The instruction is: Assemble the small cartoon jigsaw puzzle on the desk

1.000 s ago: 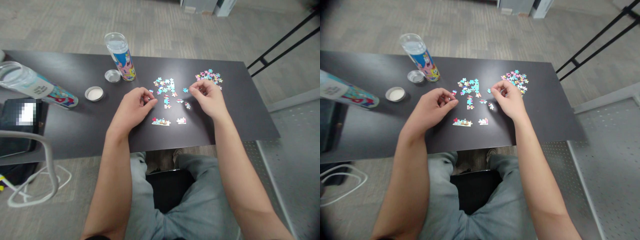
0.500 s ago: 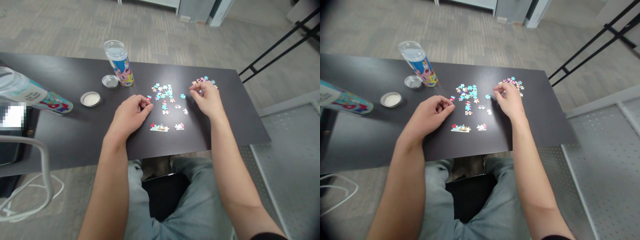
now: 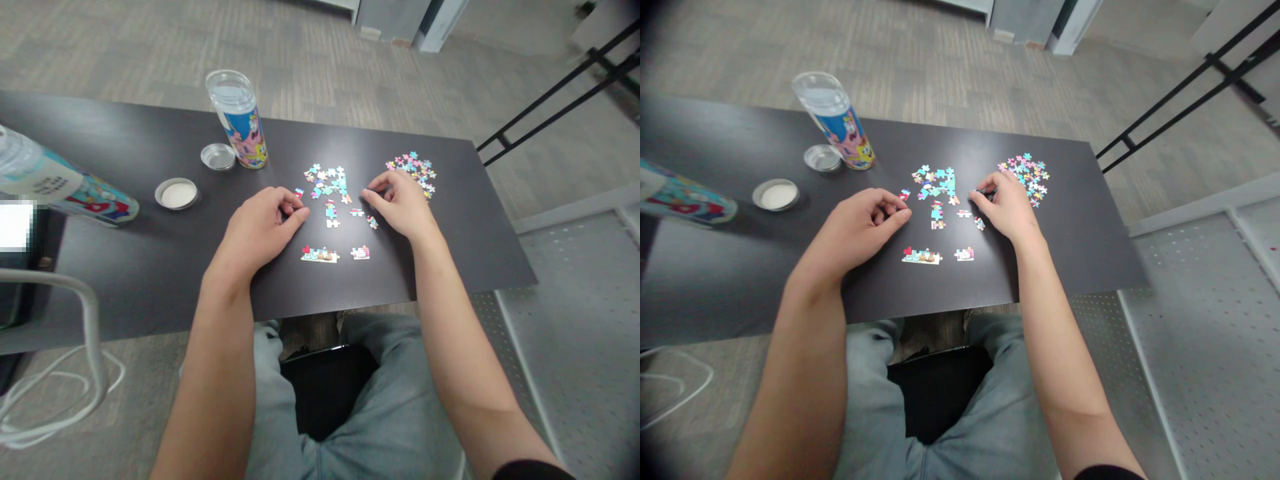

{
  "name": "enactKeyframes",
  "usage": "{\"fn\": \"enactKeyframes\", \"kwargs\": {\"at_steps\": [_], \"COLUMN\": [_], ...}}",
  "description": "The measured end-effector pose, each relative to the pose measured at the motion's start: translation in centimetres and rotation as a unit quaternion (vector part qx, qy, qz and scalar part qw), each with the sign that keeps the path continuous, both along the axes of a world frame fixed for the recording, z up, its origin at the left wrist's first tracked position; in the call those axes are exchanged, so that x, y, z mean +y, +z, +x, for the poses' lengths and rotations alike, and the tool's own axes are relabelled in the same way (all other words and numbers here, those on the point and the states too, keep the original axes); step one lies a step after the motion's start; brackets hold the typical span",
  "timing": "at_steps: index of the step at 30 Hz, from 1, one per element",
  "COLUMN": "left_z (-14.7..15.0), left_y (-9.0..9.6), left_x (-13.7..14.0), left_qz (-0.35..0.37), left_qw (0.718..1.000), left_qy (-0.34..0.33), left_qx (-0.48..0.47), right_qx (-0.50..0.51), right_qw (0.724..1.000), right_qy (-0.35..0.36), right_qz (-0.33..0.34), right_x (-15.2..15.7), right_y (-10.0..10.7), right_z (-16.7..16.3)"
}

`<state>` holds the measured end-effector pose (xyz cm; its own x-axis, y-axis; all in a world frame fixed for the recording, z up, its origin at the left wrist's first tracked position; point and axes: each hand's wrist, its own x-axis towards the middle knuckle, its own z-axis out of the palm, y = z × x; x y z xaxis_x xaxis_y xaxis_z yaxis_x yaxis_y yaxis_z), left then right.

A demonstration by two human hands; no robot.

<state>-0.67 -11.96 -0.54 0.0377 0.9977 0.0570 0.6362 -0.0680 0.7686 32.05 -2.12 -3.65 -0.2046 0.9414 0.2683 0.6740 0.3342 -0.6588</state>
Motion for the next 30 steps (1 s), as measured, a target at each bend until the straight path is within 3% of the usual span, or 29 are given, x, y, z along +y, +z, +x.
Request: {"fn": "enactKeyframes", "kwargs": {"at_steps": [9, 16, 30], "left_z": [-1.0, -0.7, -0.3], "left_y": [-0.6, -0.9, 0.3], "left_x": [0.5, 0.3, -0.1], "left_qz": [0.048, 0.029, 0.006], "left_qw": [0.993, 0.995, 0.997], "left_qy": [0.104, 0.091, 0.049], "left_qx": [-0.015, 0.023, 0.062], "right_qx": [0.005, -0.045, -0.083], "right_qw": [1.000, 0.997, 0.995], "right_qy": [0.021, 0.052, 0.061], "right_qz": [-0.010, 0.028, 0.011], "right_x": [-0.3, -0.8, -1.1], "right_y": [-0.4, -0.6, -0.4], "right_z": [0.5, -0.3, -2.0]}}
